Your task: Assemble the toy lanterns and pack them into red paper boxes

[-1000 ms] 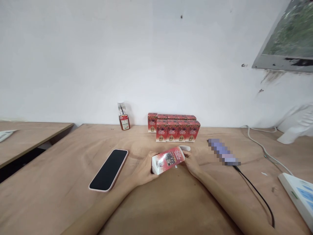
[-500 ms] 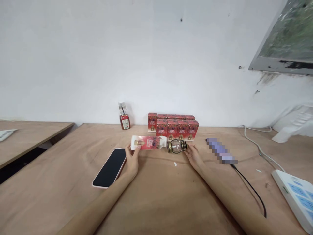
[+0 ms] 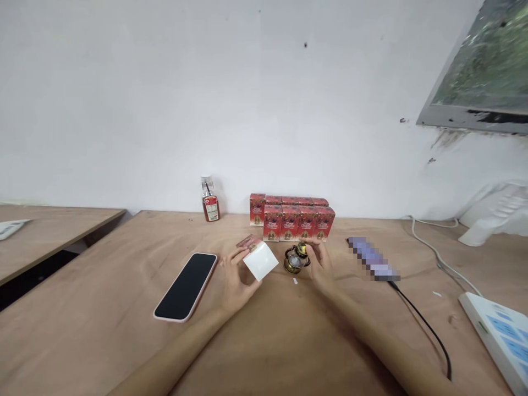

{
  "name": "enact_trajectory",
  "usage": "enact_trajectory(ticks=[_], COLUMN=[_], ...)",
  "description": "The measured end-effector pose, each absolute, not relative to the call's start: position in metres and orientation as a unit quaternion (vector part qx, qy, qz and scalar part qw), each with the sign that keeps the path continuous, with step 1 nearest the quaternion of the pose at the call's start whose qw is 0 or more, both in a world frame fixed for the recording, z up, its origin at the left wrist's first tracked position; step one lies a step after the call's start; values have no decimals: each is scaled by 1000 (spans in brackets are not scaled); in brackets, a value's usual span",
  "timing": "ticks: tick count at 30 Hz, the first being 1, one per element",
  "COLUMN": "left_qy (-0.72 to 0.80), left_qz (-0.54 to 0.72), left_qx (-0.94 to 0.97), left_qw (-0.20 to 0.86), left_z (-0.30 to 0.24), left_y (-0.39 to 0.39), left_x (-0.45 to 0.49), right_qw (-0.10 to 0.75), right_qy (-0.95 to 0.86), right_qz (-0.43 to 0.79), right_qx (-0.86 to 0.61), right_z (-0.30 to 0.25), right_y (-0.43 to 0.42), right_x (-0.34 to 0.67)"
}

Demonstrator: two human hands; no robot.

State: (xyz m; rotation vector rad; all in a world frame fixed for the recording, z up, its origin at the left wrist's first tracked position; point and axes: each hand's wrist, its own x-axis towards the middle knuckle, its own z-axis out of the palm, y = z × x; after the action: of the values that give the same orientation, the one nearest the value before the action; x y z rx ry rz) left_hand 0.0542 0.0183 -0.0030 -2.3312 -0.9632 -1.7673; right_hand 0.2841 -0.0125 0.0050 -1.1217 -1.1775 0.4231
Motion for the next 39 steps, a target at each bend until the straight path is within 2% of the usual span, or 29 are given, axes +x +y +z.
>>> enact_trajectory(ticks=[2, 5, 7, 9, 13, 18, 29, 34, 39], left_qy=[-312, -312, -311, -295, -236, -217, -155, -199, -213], left_qz=[-561, -551, -544, -541, -524, -483, -355, -389, -410], left_qx=[-764, -768, -770, -775, -798, -825, -897, -880, -858], left_qw=[64, 99, 119, 143, 180, 198, 213, 187, 224], left_z=[-3, -4, -5, -6, -8, -9, 4, -1, -2], left_y=[19, 18, 16, 13, 10, 11, 23, 25, 24], left_x=[53, 54, 54, 55, 55, 54, 22, 23, 25], right_qw=[641, 623, 606, 575, 532, 538, 488, 465, 438], right_qy=[-544, -573, -618, -677, -708, -672, -746, -785, -785], right_qz=[175, 46, -51, -83, -60, 2, 20, 24, 21], right_qx=[-514, -530, -498, -451, -460, -508, -453, -408, -438], right_z=[4, 5, 5, 4, -6, -13, -13, -8, -5], right_y=[-18, -32, -44, -56, -65, -63, -66, -68, -69], right_x=[277, 267, 257, 244, 223, 219, 223, 226, 226])
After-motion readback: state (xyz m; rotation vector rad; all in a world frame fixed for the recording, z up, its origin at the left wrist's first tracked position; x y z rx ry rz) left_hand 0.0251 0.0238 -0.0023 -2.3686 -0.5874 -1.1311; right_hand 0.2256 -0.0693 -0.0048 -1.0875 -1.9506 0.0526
